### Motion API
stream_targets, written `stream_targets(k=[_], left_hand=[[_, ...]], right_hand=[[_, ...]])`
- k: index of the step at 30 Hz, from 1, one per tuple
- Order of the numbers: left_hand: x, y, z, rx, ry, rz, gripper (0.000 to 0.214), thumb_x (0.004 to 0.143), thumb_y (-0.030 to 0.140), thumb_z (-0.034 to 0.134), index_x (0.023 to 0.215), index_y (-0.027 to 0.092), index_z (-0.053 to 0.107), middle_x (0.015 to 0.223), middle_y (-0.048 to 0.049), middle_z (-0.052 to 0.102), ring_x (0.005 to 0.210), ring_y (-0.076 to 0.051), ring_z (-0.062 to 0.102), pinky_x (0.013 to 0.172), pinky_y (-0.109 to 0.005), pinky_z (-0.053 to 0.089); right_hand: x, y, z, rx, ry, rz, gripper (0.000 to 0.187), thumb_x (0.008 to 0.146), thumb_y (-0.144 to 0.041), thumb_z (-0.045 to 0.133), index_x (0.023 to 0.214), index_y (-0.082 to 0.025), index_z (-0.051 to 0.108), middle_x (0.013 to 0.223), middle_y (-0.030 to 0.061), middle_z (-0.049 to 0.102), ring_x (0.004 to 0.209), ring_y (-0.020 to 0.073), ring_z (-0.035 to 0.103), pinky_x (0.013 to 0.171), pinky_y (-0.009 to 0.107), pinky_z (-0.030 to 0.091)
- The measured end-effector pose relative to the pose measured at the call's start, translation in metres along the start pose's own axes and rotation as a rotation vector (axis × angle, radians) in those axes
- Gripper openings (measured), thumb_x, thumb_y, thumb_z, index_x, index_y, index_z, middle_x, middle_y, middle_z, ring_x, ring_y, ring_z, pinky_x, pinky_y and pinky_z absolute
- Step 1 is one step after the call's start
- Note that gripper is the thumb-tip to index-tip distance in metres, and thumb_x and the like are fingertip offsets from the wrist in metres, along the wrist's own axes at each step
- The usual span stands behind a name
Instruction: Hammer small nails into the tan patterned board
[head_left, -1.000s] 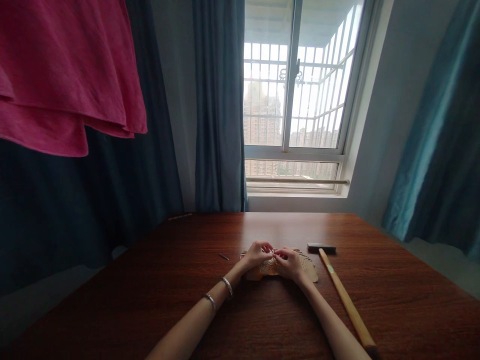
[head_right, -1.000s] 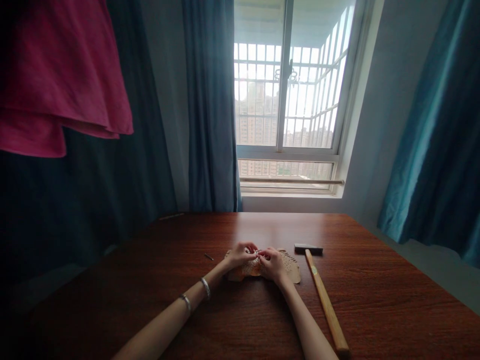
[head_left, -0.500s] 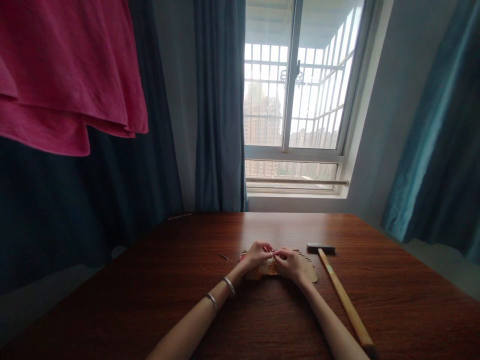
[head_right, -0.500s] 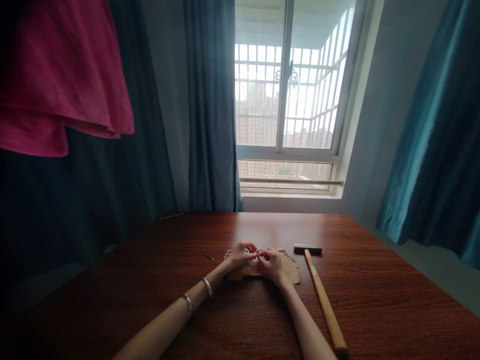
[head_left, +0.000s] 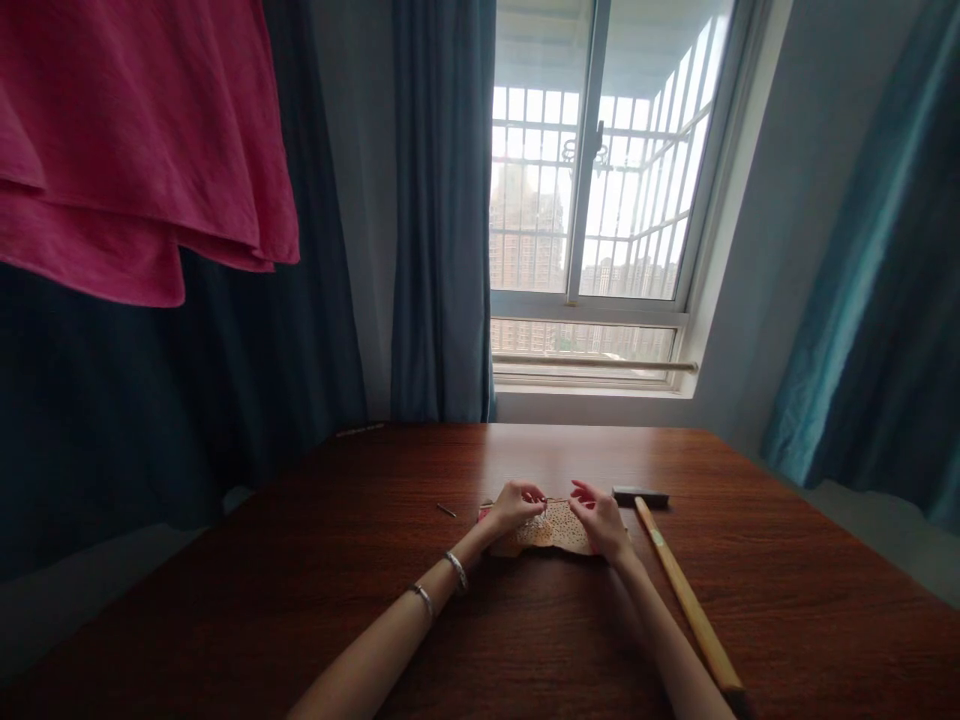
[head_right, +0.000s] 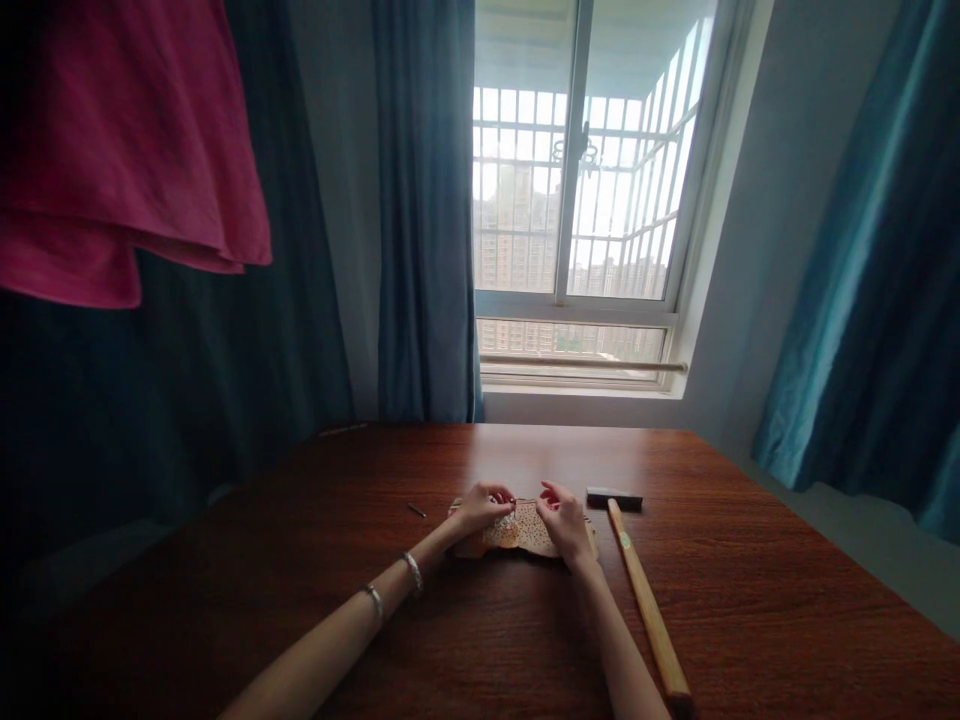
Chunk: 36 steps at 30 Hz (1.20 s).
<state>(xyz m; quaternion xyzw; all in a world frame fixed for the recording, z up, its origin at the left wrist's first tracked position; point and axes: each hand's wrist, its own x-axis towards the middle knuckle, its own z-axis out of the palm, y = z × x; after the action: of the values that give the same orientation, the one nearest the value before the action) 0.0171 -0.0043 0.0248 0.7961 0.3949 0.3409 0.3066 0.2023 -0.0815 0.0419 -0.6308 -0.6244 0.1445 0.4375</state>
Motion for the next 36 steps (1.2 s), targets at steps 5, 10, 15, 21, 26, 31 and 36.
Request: stream_targets(k=[5,10,15,21,26,31,36], left_hand=[[-0.001,0.003,0.000,0.008,-0.014,-0.036,0.024,0.070,0.028,0.061,0.083,0.011,0.073,0.072,-0.0047,0.070,0.067,-0.014,0.059,0.060,-0.021,0.043],[-0.001,0.003,0.001,0.026,-0.001,-0.029,0.023,0.071,0.027,0.061,0.082,0.011,0.073,0.074,-0.0048,0.070,0.067,-0.014,0.059,0.059,-0.021,0.043],[-0.002,0.001,0.002,0.021,0.011,-0.022,0.023,0.070,0.027,0.062,0.082,0.011,0.073,0.074,-0.0046,0.071,0.069,-0.014,0.060,0.060,-0.020,0.043],[-0.002,-0.001,0.002,0.035,0.000,-0.022,0.023,0.072,0.029,0.061,0.082,0.012,0.073,0.075,-0.0038,0.070,0.069,-0.014,0.060,0.061,-0.020,0.043],[-0.003,0.001,0.002,0.047,0.001,-0.036,0.023,0.072,0.029,0.060,0.082,0.013,0.073,0.075,-0.0036,0.070,0.070,-0.014,0.061,0.062,-0.020,0.044],[-0.002,-0.002,0.003,0.028,-0.002,-0.008,0.021,0.071,0.027,0.060,0.080,0.012,0.072,0.075,-0.0041,0.070,0.070,-0.014,0.061,0.061,-0.020,0.044],[0.000,-0.006,0.004,0.027,-0.007,0.012,0.022,0.071,0.028,0.059,0.080,0.013,0.072,0.077,-0.0041,0.071,0.071,-0.015,0.062,0.066,-0.022,0.046]], right_hand=[[-0.022,0.019,-0.060,-0.263,0.093,0.171,0.042,0.076,-0.023,0.052,0.112,-0.008,0.064,0.101,0.0199,0.067,0.097,0.0300,0.061,0.089,0.041,0.042],[-0.050,0.037,-0.085,-0.798,-0.080,0.424,0.039,0.083,-0.031,0.047,0.112,-0.010,0.060,0.107,0.0230,0.062,0.097,0.0342,0.062,0.077,0.040,0.046],[-0.053,0.044,-0.083,-0.769,-0.138,0.413,0.030,0.087,-0.025,0.038,0.098,-0.013,0.064,0.098,0.0201,0.066,0.091,0.0292,0.066,0.075,0.037,0.047],[-0.047,0.051,-0.089,-0.493,-0.030,0.419,0.025,0.085,-0.025,0.042,0.100,-0.012,0.056,0.092,0.0176,0.066,0.087,0.0268,0.067,0.072,0.035,0.050],[-0.040,0.034,-0.092,-0.038,0.031,0.414,0.038,0.083,-0.028,0.042,0.118,-0.012,0.043,0.078,0.0044,0.066,0.049,0.0128,0.062,0.046,0.024,0.049],[-0.051,-0.006,-0.090,0.308,-0.026,0.245,0.055,0.075,-0.035,0.056,0.123,-0.012,0.047,0.058,-0.0052,0.056,0.039,0.0109,0.052,0.037,0.023,0.044],[-0.068,-0.045,-0.081,0.237,-0.185,0.151,0.050,0.076,-0.033,0.053,0.122,-0.013,0.053,0.056,-0.0056,0.053,0.037,0.0106,0.049,0.033,0.020,0.039]])
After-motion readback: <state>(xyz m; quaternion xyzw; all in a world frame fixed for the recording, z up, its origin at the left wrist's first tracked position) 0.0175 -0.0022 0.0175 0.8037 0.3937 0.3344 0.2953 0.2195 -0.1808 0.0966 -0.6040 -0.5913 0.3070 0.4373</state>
